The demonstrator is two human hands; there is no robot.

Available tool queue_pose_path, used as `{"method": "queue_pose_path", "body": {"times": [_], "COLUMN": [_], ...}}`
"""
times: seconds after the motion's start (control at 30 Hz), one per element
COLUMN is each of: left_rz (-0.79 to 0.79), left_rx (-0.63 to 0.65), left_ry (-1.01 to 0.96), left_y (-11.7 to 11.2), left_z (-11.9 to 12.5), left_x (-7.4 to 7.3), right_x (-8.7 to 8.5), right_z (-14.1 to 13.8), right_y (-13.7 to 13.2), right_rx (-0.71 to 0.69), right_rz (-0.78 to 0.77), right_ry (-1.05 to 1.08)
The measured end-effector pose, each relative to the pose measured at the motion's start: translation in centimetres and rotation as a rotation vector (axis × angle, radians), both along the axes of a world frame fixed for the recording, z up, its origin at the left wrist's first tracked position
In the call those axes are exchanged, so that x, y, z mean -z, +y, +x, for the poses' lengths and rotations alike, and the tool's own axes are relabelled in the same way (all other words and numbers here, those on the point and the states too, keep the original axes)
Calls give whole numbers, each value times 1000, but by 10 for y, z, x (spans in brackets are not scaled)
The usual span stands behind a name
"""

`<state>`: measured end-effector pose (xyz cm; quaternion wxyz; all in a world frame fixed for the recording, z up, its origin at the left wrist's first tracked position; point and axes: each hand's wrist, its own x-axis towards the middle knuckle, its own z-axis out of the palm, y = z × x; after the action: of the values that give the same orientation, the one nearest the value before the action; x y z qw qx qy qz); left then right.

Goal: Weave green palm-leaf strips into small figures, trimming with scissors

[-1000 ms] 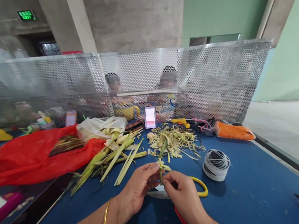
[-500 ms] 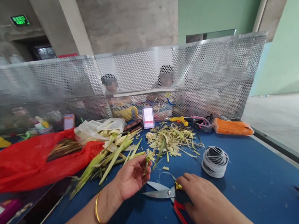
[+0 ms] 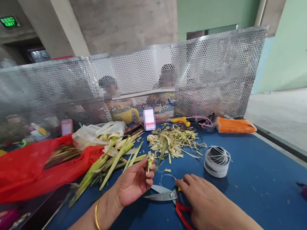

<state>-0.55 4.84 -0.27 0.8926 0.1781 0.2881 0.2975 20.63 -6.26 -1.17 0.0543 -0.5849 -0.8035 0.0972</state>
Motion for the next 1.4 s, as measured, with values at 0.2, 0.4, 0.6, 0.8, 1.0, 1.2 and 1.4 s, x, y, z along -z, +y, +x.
{"method": "queue_pose_path", "body": {"times": [0.2, 0.4, 0.6, 0.8, 1.0, 1.2, 1.4], "left_rz": [-3, -64, -47, 10, 46, 100, 181], "left_rx": [-26, -75, -179, -284, -333, -348, -362], "left_ry": [-26, 18, 49, 52, 25, 24, -8], "left_y": [1, 2, 3, 6, 8, 7, 7], "left_z": [-2, -5, -4, -2, -2, 3, 9], "left_x": [-6, -12, -17, -16, -13, -8, 1], "right_x": [1, 6, 7, -6, -6, -1, 11], "right_z": [-2, -6, -3, -2, -17, -28, -33], "right_y": [0, -1, 3, 7, 5, -2, -4], "right_rx": [-1, 43, 115, 289, 236, 138, 59], "right_rz": [2, 0, -48, -277, -434, -715, -957], "right_ry": [2, -39, 60, 673, 1492, 1758, 1747]}}
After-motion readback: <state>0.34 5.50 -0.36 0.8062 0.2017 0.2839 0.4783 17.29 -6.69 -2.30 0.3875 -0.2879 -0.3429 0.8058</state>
